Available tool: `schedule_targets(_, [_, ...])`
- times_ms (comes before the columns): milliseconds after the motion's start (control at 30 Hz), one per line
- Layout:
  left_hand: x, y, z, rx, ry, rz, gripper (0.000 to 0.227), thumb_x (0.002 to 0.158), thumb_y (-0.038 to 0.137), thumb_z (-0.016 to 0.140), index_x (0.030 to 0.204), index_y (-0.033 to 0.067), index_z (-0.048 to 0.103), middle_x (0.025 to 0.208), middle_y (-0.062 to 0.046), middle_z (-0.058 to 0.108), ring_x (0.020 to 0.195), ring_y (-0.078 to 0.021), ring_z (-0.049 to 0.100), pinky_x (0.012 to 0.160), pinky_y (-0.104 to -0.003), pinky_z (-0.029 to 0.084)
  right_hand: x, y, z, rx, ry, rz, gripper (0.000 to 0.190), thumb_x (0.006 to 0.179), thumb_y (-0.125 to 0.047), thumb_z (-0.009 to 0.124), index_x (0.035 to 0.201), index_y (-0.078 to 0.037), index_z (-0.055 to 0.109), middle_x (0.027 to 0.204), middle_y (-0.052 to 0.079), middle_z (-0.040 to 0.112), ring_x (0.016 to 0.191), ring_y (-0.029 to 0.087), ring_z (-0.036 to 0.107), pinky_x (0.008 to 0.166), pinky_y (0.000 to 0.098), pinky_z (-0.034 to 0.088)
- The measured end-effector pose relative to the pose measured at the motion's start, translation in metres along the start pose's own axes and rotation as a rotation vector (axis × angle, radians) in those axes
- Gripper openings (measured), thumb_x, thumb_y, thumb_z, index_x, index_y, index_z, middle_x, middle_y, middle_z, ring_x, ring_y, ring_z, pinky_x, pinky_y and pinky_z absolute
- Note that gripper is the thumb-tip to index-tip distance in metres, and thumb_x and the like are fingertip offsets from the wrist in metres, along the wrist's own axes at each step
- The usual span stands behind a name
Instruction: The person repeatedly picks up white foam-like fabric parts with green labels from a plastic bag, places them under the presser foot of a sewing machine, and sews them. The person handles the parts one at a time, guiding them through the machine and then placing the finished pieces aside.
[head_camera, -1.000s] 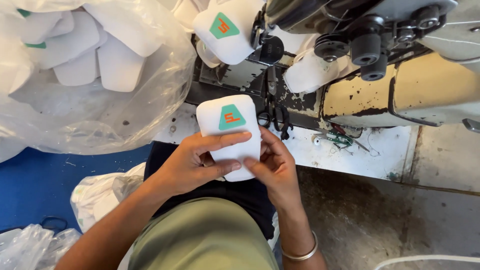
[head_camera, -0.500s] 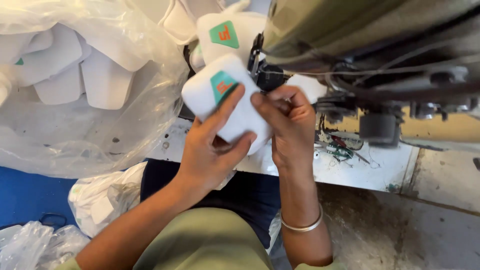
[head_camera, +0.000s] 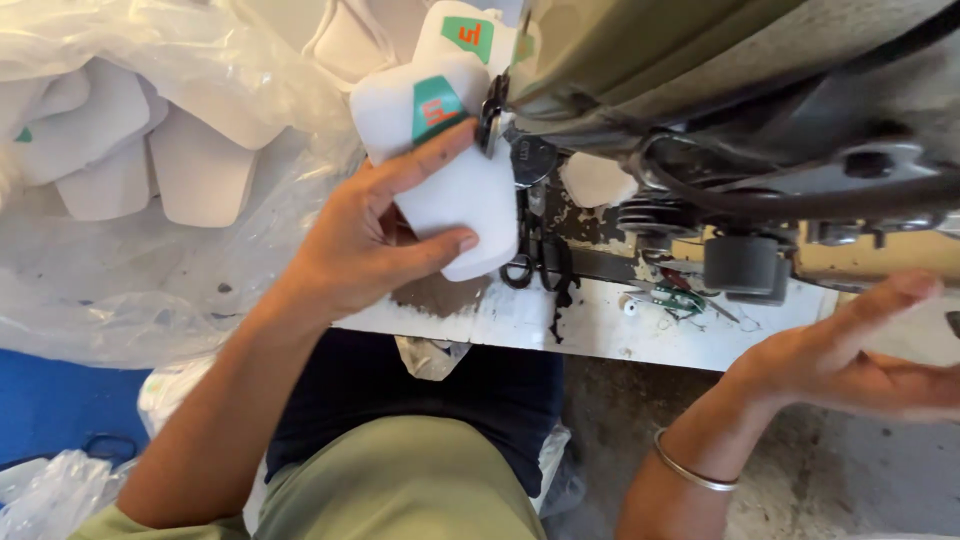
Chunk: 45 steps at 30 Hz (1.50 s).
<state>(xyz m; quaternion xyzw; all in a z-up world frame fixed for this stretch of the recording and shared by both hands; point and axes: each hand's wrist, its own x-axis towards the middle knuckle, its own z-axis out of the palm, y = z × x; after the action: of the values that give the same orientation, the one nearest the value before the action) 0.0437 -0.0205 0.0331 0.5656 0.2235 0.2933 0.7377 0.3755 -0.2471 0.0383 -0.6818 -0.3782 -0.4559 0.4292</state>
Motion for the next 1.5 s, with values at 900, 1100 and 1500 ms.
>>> schedule_targets(900, [0.074, 0.035, -0.052, 0.051, -0.369, -0.165, 0.084, 0.078, 0.005, 0.081, 0.155, 0.0079, 0.047, 0.130, -0.005, 0.069, 0.111, -0.0104, 0.066, 0.101, -0.029, 0.054, -0.046, -0.219, 0.075, 1.100, -0.785, 1.392, 0.034, 0.091, -0.019, 0.080, 0.082, -0.013, 0.048, 0.077, 0.007, 0.070, 0.067, 0.018, 0.073, 0.059, 0.0315, 0.062])
schedule_targets(1100, [0.060, 0.036, -0.042, 0.143, -0.369, -0.008, 0.078, 0.087, 0.004, 0.080, 0.158, 0.0055, 0.047, 0.130, -0.005, 0.067, 0.112, -0.0083, 0.063, 0.100, -0.026, 0.052, -0.048, -0.227, 0.080, 1.086, -0.635, 1.333, 0.037, 0.091, -0.013, 0.080, 0.081, -0.015, 0.044, 0.074, 0.006, 0.068, 0.064, 0.018, 0.073, 0.052, 0.0292, 0.059])
schedule_targets(1500, [-0.015, -0.025, 0.010, -0.190, 0.604, 0.337, 0.034, 0.112, 0.003, 0.072, 0.143, 0.0023, 0.060, 0.133, -0.006, 0.064, 0.102, -0.0065, 0.060, 0.093, -0.020, 0.054, -0.044, -0.226, 0.082, 1.090, -0.641, 1.318, 0.040, 0.091, -0.007, 0.082, 0.081, -0.013, 0.043, 0.076, 0.010, 0.069, 0.065, 0.020, 0.072, 0.054, 0.0287, 0.058])
